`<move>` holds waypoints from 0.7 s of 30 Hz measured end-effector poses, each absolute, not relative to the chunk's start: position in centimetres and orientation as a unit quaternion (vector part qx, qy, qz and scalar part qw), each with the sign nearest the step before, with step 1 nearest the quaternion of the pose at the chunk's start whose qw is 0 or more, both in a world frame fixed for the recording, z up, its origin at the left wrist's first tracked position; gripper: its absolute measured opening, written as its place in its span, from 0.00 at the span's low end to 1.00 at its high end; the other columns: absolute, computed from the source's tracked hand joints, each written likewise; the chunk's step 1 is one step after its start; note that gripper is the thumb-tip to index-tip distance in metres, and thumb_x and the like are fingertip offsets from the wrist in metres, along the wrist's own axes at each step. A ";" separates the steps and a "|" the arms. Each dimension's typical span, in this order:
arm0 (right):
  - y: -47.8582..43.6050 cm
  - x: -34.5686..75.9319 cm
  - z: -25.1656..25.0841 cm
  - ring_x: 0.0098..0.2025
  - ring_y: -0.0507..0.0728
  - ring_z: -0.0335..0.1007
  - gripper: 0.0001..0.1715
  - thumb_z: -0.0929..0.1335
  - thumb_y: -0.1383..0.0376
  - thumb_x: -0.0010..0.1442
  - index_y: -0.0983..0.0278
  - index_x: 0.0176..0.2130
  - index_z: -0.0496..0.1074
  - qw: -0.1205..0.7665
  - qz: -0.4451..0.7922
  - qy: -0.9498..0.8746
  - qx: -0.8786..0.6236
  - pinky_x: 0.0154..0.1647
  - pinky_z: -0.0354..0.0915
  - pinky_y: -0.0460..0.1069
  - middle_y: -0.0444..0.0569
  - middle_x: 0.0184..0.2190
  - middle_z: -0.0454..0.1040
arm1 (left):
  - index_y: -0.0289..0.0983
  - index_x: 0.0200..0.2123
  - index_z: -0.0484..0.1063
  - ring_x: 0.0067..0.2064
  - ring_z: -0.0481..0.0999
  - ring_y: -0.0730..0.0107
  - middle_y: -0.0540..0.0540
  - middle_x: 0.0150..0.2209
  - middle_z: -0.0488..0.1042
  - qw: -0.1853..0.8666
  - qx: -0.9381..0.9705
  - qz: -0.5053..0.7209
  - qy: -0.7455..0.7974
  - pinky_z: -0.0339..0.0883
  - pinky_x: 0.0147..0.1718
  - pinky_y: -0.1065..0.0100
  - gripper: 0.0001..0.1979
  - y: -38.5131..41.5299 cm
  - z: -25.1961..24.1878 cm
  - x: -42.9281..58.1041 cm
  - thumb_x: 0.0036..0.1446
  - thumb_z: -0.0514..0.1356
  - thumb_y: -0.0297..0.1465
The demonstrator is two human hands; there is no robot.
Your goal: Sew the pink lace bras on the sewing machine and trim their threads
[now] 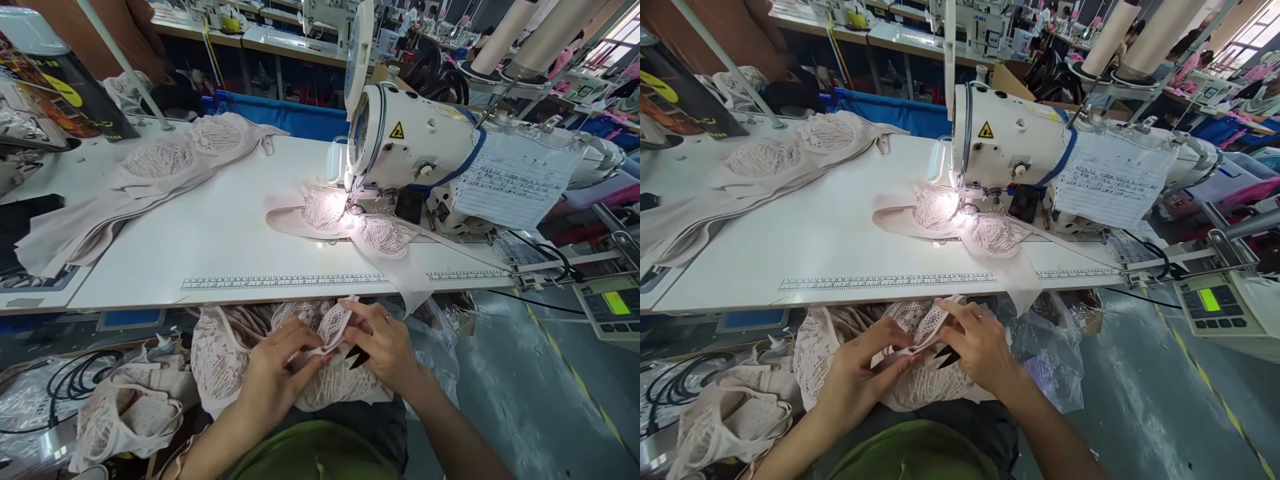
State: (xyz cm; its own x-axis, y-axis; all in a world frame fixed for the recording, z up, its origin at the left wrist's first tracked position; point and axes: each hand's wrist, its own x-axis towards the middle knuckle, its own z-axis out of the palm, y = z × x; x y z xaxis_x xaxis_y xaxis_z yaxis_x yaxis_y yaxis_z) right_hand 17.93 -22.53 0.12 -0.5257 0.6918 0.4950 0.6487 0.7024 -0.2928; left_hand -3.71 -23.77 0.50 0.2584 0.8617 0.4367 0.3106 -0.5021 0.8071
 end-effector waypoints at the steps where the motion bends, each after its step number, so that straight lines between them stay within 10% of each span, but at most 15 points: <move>1: -22.4 18.1 0.3 0.40 0.57 0.71 0.17 0.61 0.76 0.67 0.64 0.36 0.76 0.290 0.054 -0.880 -0.373 0.35 0.66 0.50 0.56 0.50 0.77 | 0.38 0.33 0.73 0.32 0.74 0.70 0.49 0.30 0.75 0.328 0.721 0.463 0.397 0.68 0.31 0.73 0.04 -23.7 0.6 -3.8 0.60 0.63 0.25; 9: -21.8 21.9 3.1 0.28 0.52 0.66 0.26 0.65 0.50 0.68 0.63 0.26 0.73 0.272 0.433 -0.808 -0.294 0.27 0.63 0.47 0.48 0.26 0.70 | 0.41 0.31 0.77 0.33 0.74 0.71 0.50 0.30 0.73 0.483 0.588 0.477 0.441 0.67 0.32 0.75 0.03 -22.9 -0.1 -6.9 0.57 0.66 0.29; 17: -22.0 23.1 2.4 0.32 0.55 0.74 0.06 0.71 0.65 0.65 0.59 0.34 0.76 0.369 0.259 -0.801 -0.395 0.38 0.68 0.52 0.47 0.29 0.79 | 0.43 0.32 0.79 0.39 0.76 0.68 0.50 0.34 0.78 0.377 0.592 0.521 0.486 0.69 0.39 0.72 0.04 -23.6 -1.2 -7.4 0.56 0.67 0.27; 21: -22.4 22.1 2.3 0.28 0.53 0.73 0.12 0.70 0.72 0.62 0.60 0.29 0.67 0.406 0.198 -0.782 -0.430 0.33 0.67 0.50 0.44 0.27 0.78 | 0.42 0.32 0.77 0.36 0.76 0.70 0.51 0.33 0.78 0.331 0.597 0.517 0.516 0.69 0.36 0.73 0.03 -24.0 -1.3 -7.0 0.58 0.66 0.27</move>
